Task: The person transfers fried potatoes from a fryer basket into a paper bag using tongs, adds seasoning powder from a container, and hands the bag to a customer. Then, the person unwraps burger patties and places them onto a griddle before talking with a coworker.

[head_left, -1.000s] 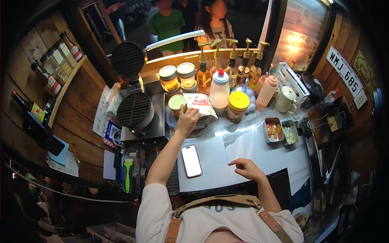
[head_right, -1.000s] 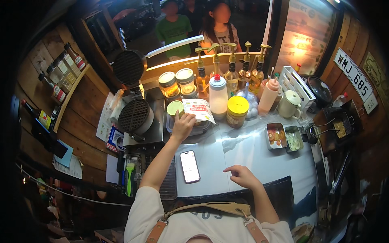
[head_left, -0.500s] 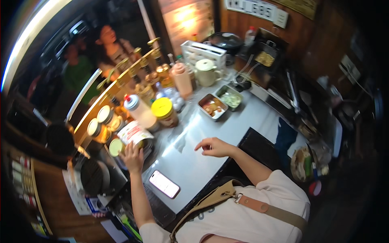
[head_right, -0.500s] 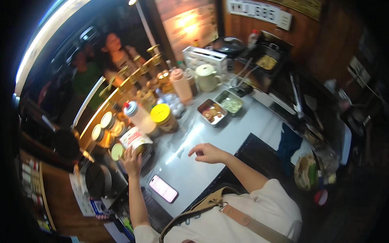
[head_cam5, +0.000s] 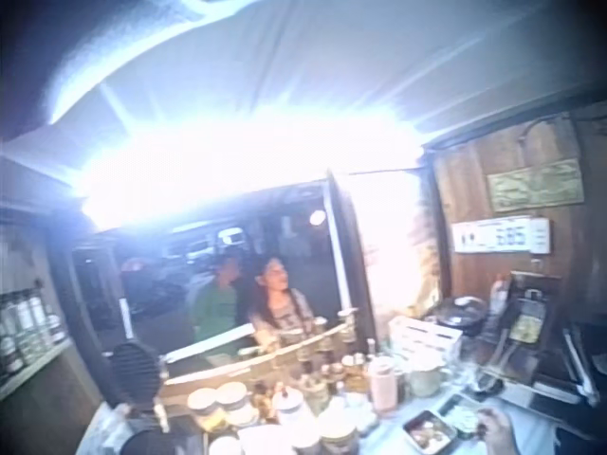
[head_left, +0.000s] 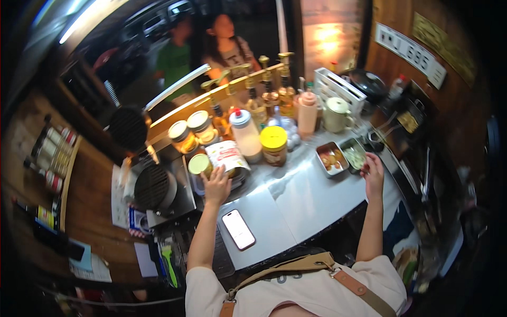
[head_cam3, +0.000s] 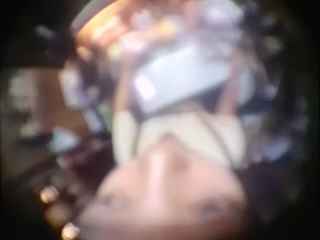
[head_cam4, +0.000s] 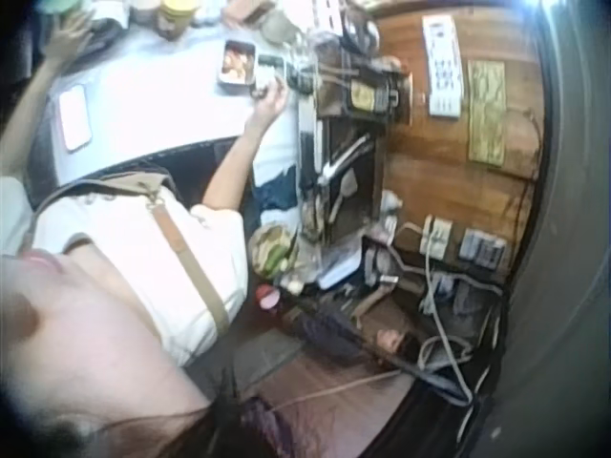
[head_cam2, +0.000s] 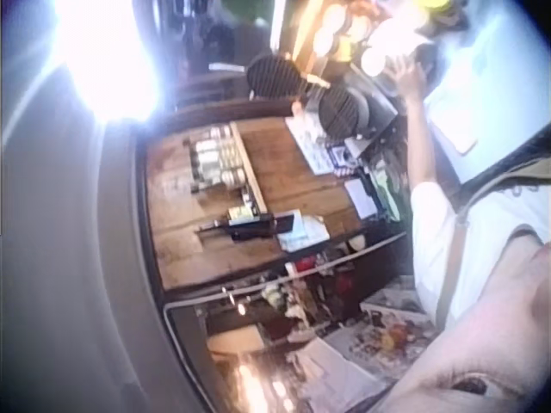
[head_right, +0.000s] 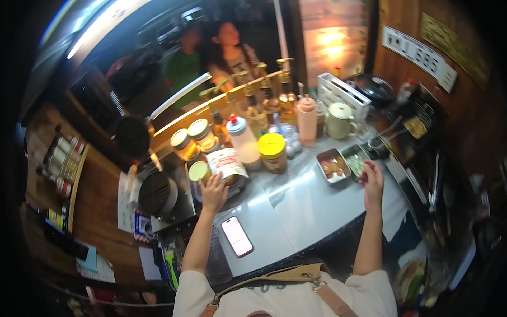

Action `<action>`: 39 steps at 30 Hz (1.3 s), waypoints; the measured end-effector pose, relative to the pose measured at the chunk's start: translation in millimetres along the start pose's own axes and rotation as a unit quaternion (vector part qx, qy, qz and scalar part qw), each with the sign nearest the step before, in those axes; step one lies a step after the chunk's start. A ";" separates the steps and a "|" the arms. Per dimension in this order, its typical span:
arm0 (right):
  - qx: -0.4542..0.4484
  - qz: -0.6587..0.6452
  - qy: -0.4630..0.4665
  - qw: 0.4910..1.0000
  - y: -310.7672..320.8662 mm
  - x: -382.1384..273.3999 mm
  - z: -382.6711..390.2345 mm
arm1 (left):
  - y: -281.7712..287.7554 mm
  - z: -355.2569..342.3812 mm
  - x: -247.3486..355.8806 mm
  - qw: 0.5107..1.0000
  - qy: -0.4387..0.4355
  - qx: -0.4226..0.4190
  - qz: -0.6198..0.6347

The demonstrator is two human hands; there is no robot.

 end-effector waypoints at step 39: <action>-0.055 0.044 -0.044 0.997 -16.6 30.1 35.8 | 12.7 -0.3 -7.5 0.998 0.023 0.064 0.015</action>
Point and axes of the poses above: each hand's wrist, its own z-axis away from the middle knuckle, its own y-axis out of the back of the hand, x = y × z, the point moved 3 cm from there along -z, towards the middle knuckle, and after that the axes turned 8 degrees about x, right-handed, at the moved point
